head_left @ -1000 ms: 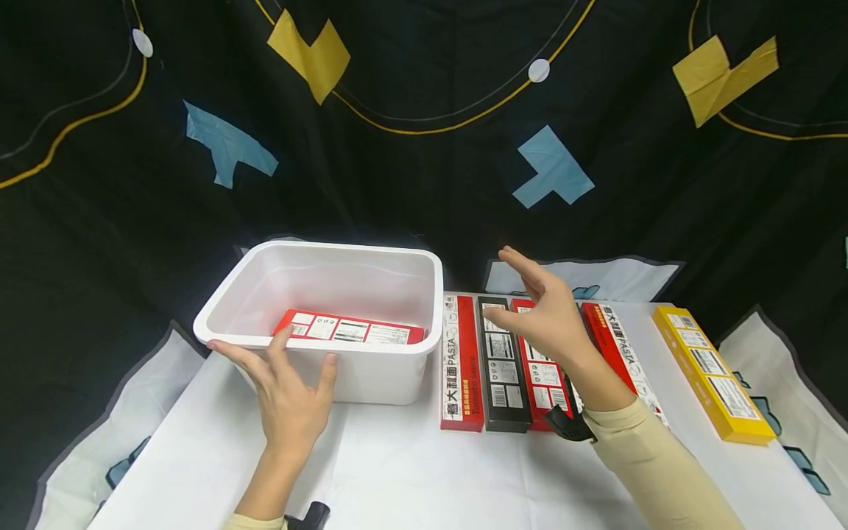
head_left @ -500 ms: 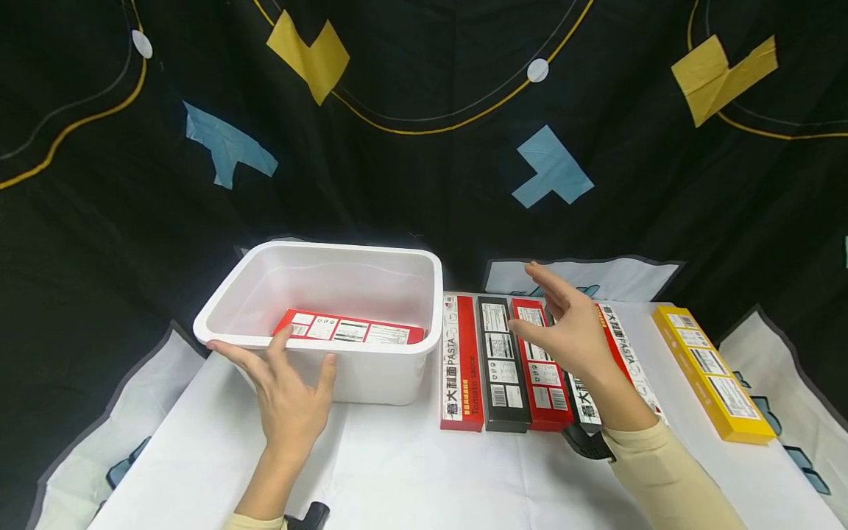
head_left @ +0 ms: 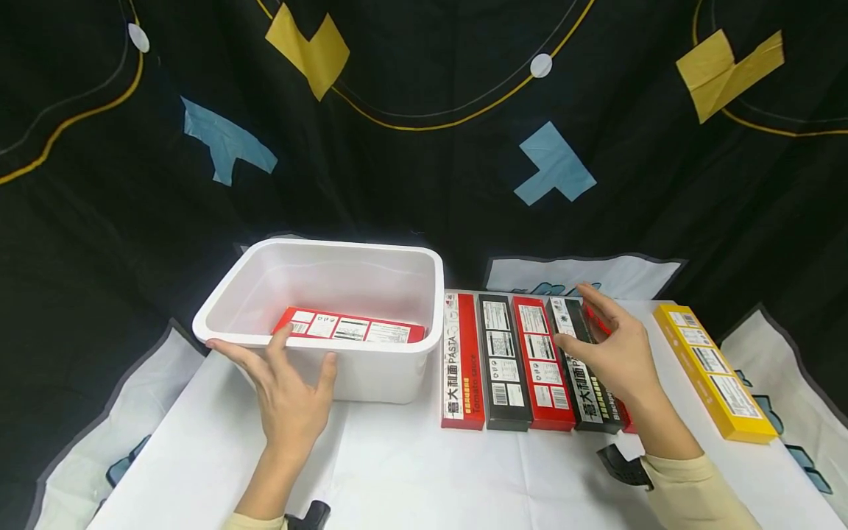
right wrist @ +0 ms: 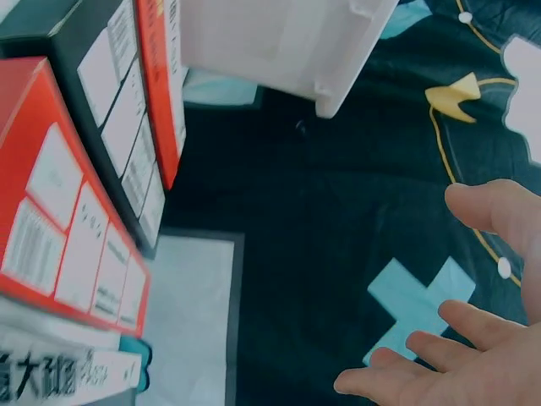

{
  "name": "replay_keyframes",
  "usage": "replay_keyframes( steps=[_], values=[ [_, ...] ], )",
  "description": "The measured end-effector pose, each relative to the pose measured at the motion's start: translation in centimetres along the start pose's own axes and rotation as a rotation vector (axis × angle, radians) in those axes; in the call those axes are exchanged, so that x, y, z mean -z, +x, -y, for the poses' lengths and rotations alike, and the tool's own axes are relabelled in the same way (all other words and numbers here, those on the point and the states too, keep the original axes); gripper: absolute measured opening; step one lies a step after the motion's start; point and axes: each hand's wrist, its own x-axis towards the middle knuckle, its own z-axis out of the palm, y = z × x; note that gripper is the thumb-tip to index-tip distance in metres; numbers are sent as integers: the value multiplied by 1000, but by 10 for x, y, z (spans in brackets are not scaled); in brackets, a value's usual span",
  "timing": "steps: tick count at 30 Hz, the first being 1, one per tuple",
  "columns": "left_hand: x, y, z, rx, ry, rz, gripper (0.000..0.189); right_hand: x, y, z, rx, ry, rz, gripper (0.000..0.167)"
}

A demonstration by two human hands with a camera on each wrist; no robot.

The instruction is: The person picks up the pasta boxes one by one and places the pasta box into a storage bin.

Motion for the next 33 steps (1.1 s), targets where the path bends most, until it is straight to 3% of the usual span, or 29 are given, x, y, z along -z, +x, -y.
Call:
replay_keyframes(
  steps=[13,21,25,33],
  values=[
    [-2,4,-1,-15,-9,-37,72,31,-17,-32,-181,-70,-73,83],
    [-3,3,-1,-11,-12,-27,71,44,-35,-54,-326,-119,-104,84],
    [-2,3,-2,-14,-7,-26,71,47,-45,-66,-397,-163,-87,87],
    [0,2,-1,-25,1,-21,71,45,-59,-94,-528,-311,25,94]
  ],
)
